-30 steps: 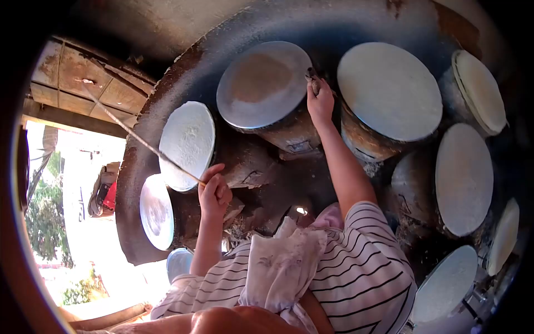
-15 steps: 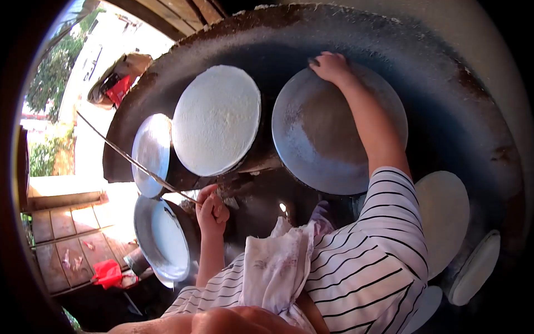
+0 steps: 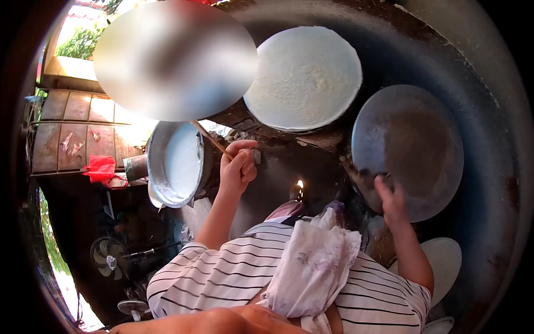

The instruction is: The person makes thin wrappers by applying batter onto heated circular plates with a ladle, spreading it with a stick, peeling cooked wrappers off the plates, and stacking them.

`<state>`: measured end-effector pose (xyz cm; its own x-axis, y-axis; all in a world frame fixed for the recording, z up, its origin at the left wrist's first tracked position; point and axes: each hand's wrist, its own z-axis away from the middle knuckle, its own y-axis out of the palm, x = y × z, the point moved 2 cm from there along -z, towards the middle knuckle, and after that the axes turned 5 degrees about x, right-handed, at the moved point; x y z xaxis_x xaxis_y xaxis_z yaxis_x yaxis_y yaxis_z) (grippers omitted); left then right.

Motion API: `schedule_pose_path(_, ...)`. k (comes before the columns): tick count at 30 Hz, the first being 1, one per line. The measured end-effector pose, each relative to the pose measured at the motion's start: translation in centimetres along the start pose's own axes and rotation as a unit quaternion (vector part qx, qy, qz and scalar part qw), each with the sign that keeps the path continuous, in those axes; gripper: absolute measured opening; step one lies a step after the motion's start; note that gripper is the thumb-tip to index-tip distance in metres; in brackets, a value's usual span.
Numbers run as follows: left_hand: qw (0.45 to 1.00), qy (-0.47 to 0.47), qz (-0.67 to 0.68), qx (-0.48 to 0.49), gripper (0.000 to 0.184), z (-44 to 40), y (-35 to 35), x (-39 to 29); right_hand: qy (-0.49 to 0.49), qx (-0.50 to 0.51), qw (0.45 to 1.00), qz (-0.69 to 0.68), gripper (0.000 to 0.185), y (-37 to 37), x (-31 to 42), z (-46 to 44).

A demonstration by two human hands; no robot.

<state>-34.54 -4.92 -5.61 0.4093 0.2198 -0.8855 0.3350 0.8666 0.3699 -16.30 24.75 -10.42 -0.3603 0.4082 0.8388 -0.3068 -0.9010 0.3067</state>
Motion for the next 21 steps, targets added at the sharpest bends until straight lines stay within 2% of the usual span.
schedule_pose_path(1, 1.000, 0.017, 0.013, -0.003, 0.020, -0.1, -1.1, -1.0, -0.014, -0.034, 0.987, -0.158, 0.022, 2.0, 2.1, -1.8)
schedule_pose_path(5, 0.994, 0.087, 0.061, -0.007, 0.018, -0.1, -6.4, -4.6, -0.164, -0.068, 0.962, -0.207, 0.026, 16.1, 2.5, -12.9)
schedule_pose_path(7, 0.992, 0.109, 0.069, -0.011, 0.018, 0.2, -10.3, -6.2, -0.227, -0.110, 0.960, -0.121, 0.029, 24.1, 2.4, -19.5)
schedule_pose_path(9, 0.991, 0.130, 0.037, -0.010, 0.021, 0.1, -15.5, -8.0, -0.322, -0.144, 0.932, 0.081, 0.024, 31.2, 2.1, -25.3)
schedule_pose_path(10, 0.990, 0.138, 0.038, -0.007, 0.021, 0.2, -18.2, -8.6, -0.421, -0.162, 0.878, 0.160, 0.023, 33.9, 0.4, -28.6)
schedule_pose_path(11, 0.988, 0.149, 0.041, 0.006, 0.021, -0.4, -20.7, -9.5, -0.516, -0.185, 0.801, 0.241, 0.024, 36.3, -1.3, -32.5)
schedule_pose_path(13, 0.988, 0.153, 0.028, -0.020, 0.021, -0.9, -26.0, -11.2, -0.444, -0.217, 0.777, 0.389, 0.026, 39.4, -6.0, -37.5)
schedule_pose_path(14, 0.986, 0.161, 0.035, -0.019, 0.022, -1.1, -28.3, -12.2, -0.442, -0.237, 0.753, 0.425, 0.028, 40.4, -5.9, -37.4)
schedule_pose_path(15, 0.986, 0.163, 0.028, -0.028, 0.023, -1.0, -30.0, -13.5, -0.443, -0.257, 0.745, 0.428, 0.024, 40.8, -5.0, -37.9)
schedule_pose_path(17, 0.984, 0.170, 0.051, -0.029, 0.024, -1.4, -33.2, -14.8, -0.407, -0.292, 0.771, 0.393, 0.016, 40.3, -1.8, -40.2)
schedule_pose_path(19, 0.983, 0.174, 0.056, -0.028, 0.024, -2.6, -35.6, -15.6, -0.208, -0.287, 0.842, 0.407, 0.030, 39.2, 0.7, -45.3)
schedule_pose_path(21, 0.979, 0.185, 0.061, -0.054, 0.024, -2.8, -37.7, -16.2, -0.123, -0.366, 0.776, 0.498, 0.046, 37.2, 2.2, -52.4)
